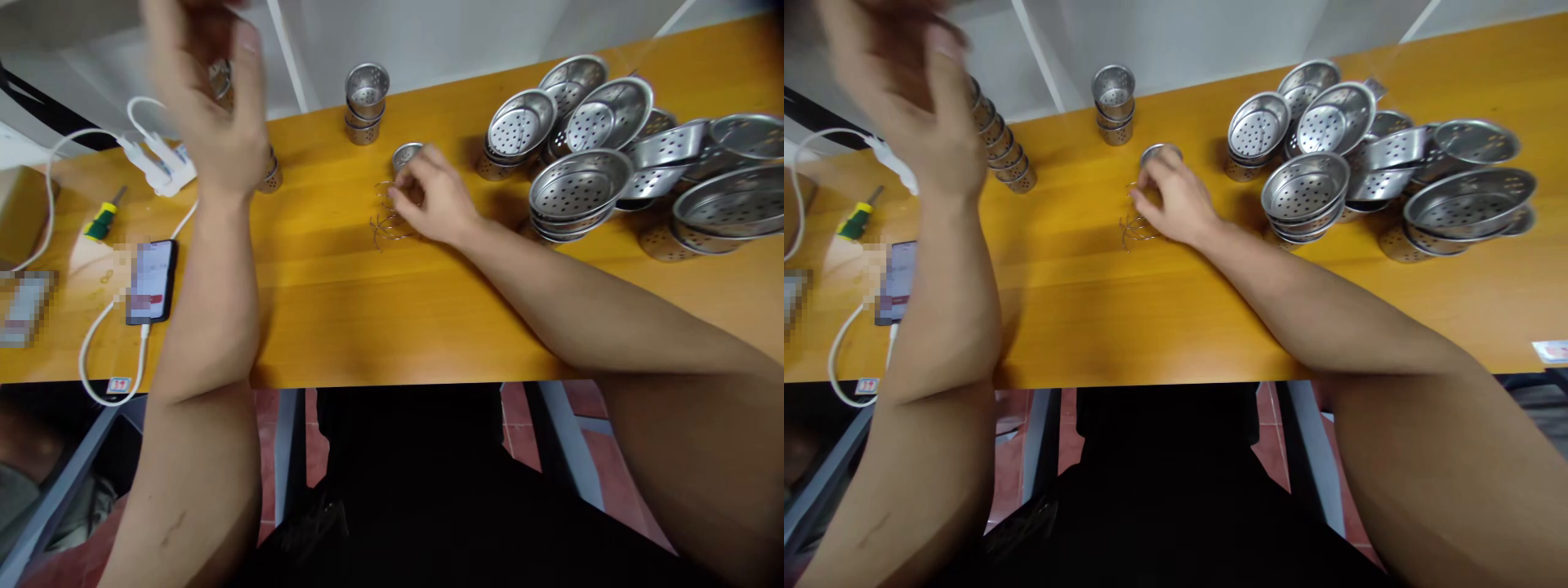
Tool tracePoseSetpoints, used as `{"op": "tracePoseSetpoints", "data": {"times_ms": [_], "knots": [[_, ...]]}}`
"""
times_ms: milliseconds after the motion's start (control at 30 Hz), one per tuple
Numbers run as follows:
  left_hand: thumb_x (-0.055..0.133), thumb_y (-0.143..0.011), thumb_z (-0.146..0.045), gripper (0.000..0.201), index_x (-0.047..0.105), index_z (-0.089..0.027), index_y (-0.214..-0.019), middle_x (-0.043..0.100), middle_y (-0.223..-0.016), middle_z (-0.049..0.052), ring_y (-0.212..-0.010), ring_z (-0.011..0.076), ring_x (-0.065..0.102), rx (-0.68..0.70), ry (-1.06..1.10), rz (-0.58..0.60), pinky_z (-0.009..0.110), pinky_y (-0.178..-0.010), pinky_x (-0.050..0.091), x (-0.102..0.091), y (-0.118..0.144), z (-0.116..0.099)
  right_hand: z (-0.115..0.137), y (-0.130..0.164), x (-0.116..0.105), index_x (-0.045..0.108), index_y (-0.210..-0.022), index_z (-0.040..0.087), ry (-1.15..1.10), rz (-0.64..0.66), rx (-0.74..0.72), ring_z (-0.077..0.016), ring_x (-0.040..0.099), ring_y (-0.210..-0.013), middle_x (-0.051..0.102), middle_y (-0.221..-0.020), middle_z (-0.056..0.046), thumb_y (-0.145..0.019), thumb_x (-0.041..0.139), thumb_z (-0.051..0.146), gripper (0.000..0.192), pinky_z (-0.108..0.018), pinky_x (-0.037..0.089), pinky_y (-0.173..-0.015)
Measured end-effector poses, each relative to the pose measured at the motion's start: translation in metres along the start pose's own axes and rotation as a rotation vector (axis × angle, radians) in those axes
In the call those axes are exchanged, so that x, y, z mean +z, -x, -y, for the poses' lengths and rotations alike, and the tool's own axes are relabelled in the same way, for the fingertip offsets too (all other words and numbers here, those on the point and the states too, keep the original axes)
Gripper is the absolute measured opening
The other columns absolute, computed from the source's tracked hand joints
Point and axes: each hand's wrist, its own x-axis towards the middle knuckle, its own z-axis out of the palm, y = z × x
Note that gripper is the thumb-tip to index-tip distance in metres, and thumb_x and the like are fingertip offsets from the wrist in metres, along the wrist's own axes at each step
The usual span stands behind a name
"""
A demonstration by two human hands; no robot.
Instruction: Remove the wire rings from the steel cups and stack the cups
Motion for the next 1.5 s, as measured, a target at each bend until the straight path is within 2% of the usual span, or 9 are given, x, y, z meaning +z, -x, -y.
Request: {"op": "tracePoseSetpoints", "data": {"times_ms": [100,200,367,467,600,767,933,1200,1500], "knots": [[0.091,-0.119,-0.053,0.040,0.078,-0.031,-0.149,0.091,-0.144,-0.002,-0.179,0.0198,0.070,-0.076,0.128,0.020,0.041,-0.150,0.066,0.047,-0.002,-0.077,-0.004,0.000,-0.001,0.075,-0.156,0.030,0.097,-0.096,0.070,-0.0438,0.073,-0.151,0.071,-0.168,-0.021,-0.134,0.071,0.065,0.042,-0.059,0.069,-0.124],[0.095,-0.115,-0.059,0.048,0.080,-0.031,-0.151,0.091,-0.142,0.003,-0.171,0.0266,0.076,-0.145,0.294,0.086,0.048,-0.148,0.066,0.105,0.016,-0.119,-0.019,-0.004,0.003,0.075,-0.158,0.024,0.162,-0.024,0.125,-0.0436,0.075,-0.150,0.068,-0.176,-0.023,-0.133,0.074,0.048,0.035,-0.059,0.067,-0.129],[0.086,-0.118,-0.071,0.058,0.076,-0.029,-0.156,0.086,-0.155,0.014,-0.146,0.0330,0.088,-0.303,0.523,0.115,0.055,-0.135,0.072,0.180,0.064,-0.077,-0.041,-0.012,0.009,0.084,-0.133,0.025,0.148,-0.019,0.093,-0.0473,0.076,-0.151,0.077,-0.155,-0.020,-0.127,0.075,0.035,0.015,-0.068,0.065,-0.137],[0.096,-0.108,-0.079,0.092,0.061,-0.032,-0.180,0.073,-0.183,0.021,-0.163,0.0410,0.080,-0.299,0.537,0.117,0.063,-0.146,0.065,0.203,0.076,-0.046,-0.034,-0.011,0.009,0.086,-0.136,0.031,-0.019,-0.040,-0.051,-0.0443,0.078,-0.145,0.079,-0.155,-0.017,-0.128,0.076,0.047,0.021,-0.066,0.068,-0.137],[0.103,-0.098,-0.084,0.129,0.037,-0.037,-0.198,0.057,-0.200,0.021,-0.193,0.0480,0.054,-0.244,0.523,0.144,0.069,-0.164,0.045,0.210,0.075,-0.043,-0.013,-0.004,0.014,0.088,-0.136,0.032,-0.199,-0.007,-0.255,-0.0423,0.081,-0.129,0.079,-0.160,-0.018,-0.127,0.075,0.064,0.036,-0.068,0.075,-0.122],[0.092,-0.105,-0.087,0.120,0.036,-0.035,-0.198,0.060,-0.198,0.019,-0.189,0.0462,0.058,-0.251,0.549,0.196,0.069,-0.163,0.044,0.213,0.076,-0.044,-0.009,0.001,0.026,0.084,-0.153,0.031,-0.282,0.022,-0.294,-0.0359,0.083,-0.113,0.075,-0.172,-0.018,-0.121,0.081,0.082,0.060,-0.060,0.077,-0.107],[0.088,-0.102,-0.094,0.126,0.033,-0.036,-0.199,0.057,-0.198,0.014,-0.185,0.0419,0.055,-0.228,0.540,0.274,0.071,-0.166,0.039,0.216,0.076,-0.039,-0.014,-0.002,0.033,0.071,-0.175,0.027,-0.298,0.035,-0.307,-0.0387,0.084,-0.121,0.080,-0.151,-0.017,-0.118,0.077,0.097,0.090,-0.060,0.075,-0.114],[0.083,-0.110,-0.083,0.106,0.045,-0.029,-0.192,0.060,-0.194,0.022,-0.188,0.0460,0.057,-0.195,0.524,0.262,0.070,-0.163,0.043,0.208,0.072,-0.050,-0.002,-0.003,0.025,0.077,-0.116,0.029,-0.373,-0.027,-0.227,-0.0371,0.072,-0.109,0.070,-0.114,-0.012,-0.123,0.068,0.102,0.074,-0.066,0.072,-0.116],[0.088,-0.104,-0.087,0.111,0.046,-0.035,-0.192,0.064,-0.194,0.013,-0.183,0.0369,0.055,-0.258,0.442,0.333,0.068,-0.164,0.038,0.198,0.063,-0.067,0.018,-0.013,0.012,0.068,-0.093,0.033,-0.374,0.018,0.096,-0.0358,0.066,-0.094,0.057,-0.085,-0.007,-0.102,0.071,0.125,0.093,-0.063,0.074,-0.098]]}}
